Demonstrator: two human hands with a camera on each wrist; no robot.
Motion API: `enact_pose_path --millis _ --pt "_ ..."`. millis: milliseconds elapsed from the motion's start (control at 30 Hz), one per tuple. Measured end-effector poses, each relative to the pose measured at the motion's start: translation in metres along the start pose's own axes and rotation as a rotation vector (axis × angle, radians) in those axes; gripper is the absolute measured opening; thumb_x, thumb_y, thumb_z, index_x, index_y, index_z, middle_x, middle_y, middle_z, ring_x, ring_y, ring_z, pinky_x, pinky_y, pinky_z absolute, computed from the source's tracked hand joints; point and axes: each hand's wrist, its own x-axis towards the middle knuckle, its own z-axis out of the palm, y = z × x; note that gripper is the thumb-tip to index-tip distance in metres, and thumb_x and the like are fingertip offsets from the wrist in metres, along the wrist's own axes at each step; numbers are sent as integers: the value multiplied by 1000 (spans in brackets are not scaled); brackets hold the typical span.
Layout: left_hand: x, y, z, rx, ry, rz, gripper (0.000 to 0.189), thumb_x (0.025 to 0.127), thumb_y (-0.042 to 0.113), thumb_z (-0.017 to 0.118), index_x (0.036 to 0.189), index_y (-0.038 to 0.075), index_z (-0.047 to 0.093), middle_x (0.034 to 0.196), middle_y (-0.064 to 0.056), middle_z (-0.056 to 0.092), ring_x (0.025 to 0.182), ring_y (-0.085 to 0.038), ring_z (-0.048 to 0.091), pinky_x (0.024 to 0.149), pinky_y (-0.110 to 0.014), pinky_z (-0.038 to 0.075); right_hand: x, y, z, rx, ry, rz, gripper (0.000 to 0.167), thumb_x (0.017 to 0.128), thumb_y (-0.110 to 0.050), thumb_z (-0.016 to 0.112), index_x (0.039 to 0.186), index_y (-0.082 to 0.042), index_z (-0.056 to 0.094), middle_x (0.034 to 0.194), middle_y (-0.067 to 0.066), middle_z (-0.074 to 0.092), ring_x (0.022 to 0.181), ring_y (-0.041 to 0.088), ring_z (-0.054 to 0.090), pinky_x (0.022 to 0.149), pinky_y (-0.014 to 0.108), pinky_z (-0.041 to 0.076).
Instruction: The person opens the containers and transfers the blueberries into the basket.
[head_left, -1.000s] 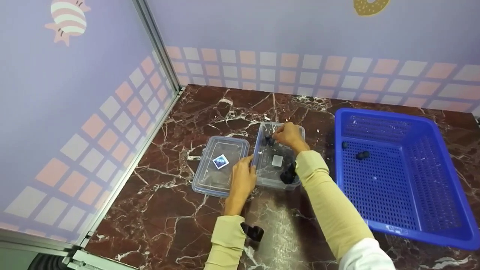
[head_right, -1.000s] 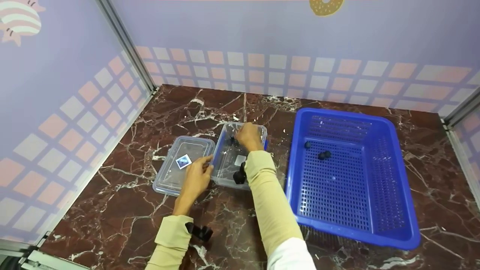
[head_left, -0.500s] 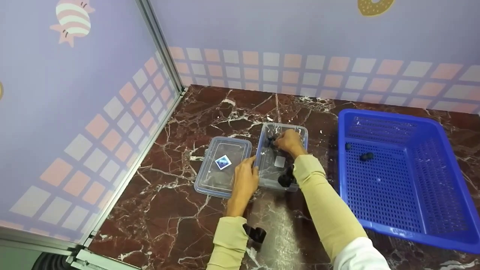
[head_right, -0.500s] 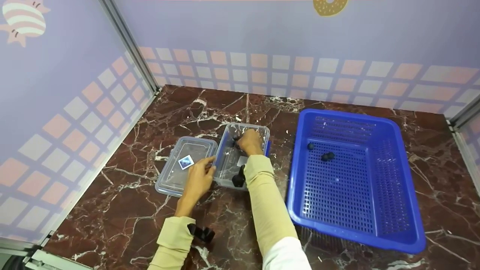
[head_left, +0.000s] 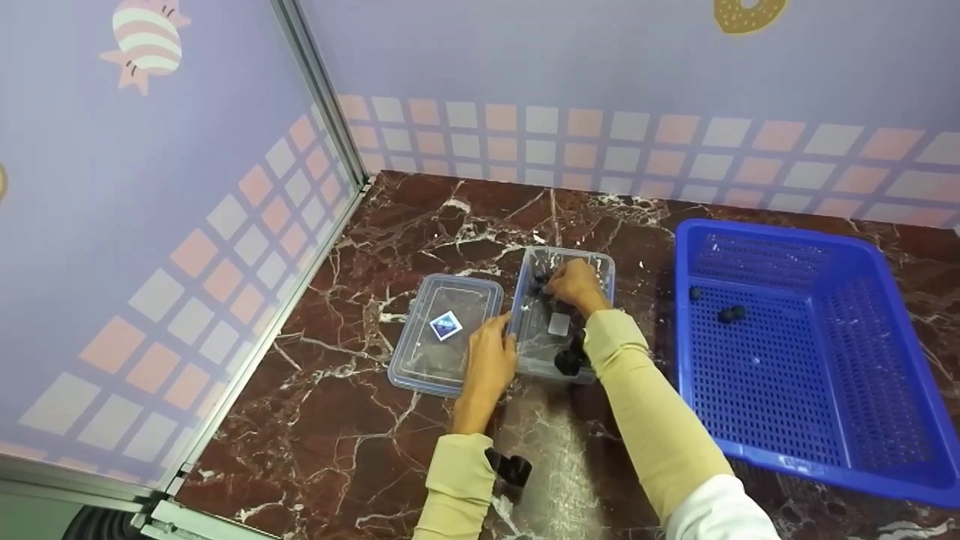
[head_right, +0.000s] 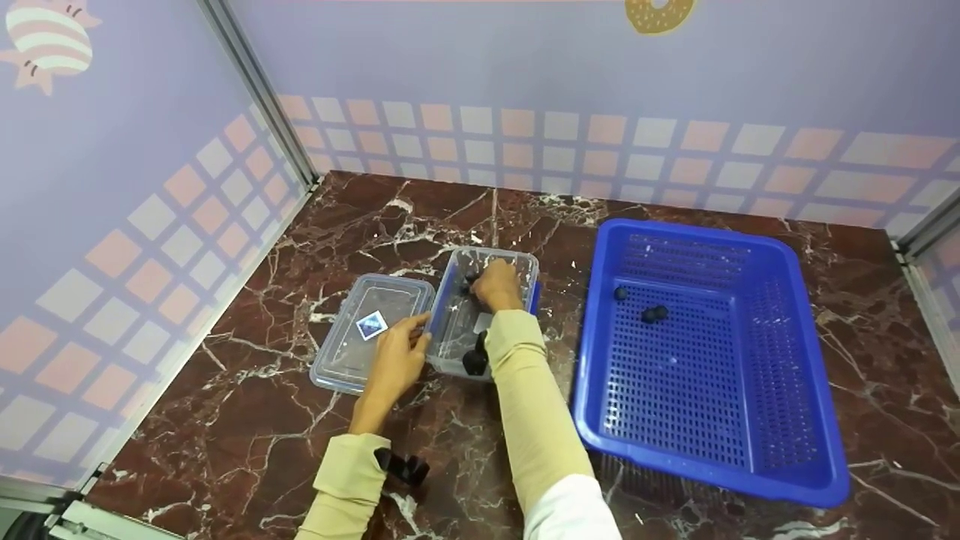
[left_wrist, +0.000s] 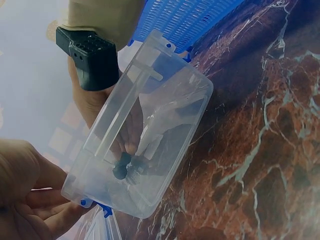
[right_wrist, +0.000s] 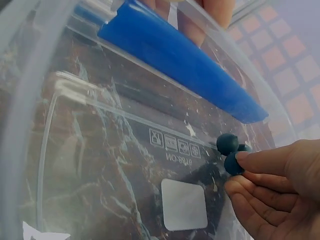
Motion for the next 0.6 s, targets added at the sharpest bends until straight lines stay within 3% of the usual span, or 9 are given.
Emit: enact_pose_path --millis 100,200,600 --pt "0 0 0 -14 -5 -4 32 89 2 59 121 -3 62 118 -17 66 113 -34 61 98 -42 48 0 -1 -2 27 -14 0 16 79 -9 72 88 3 75 50 -3 59 55 11 57 55 19 44" --pt "0 0 0 -26 -8 -3 32 89 0 59 121 -4 62 118 -18 65 114 -34 61 98 -42 48 0 -4 -5 39 -25 -2 16 81 -10 71 89 4 74 47 -10 52 52 6 50 52 17 38" --pt "1 0 1 -17 14 8 32 88 1 60 119 -5 63 115 -18 67 110 -34 63 95 -42 50 -4 -19 -20 -11 20 -63 17 82 -14 70 91 0 75 82 13 73 70 18 58 57 21 41"
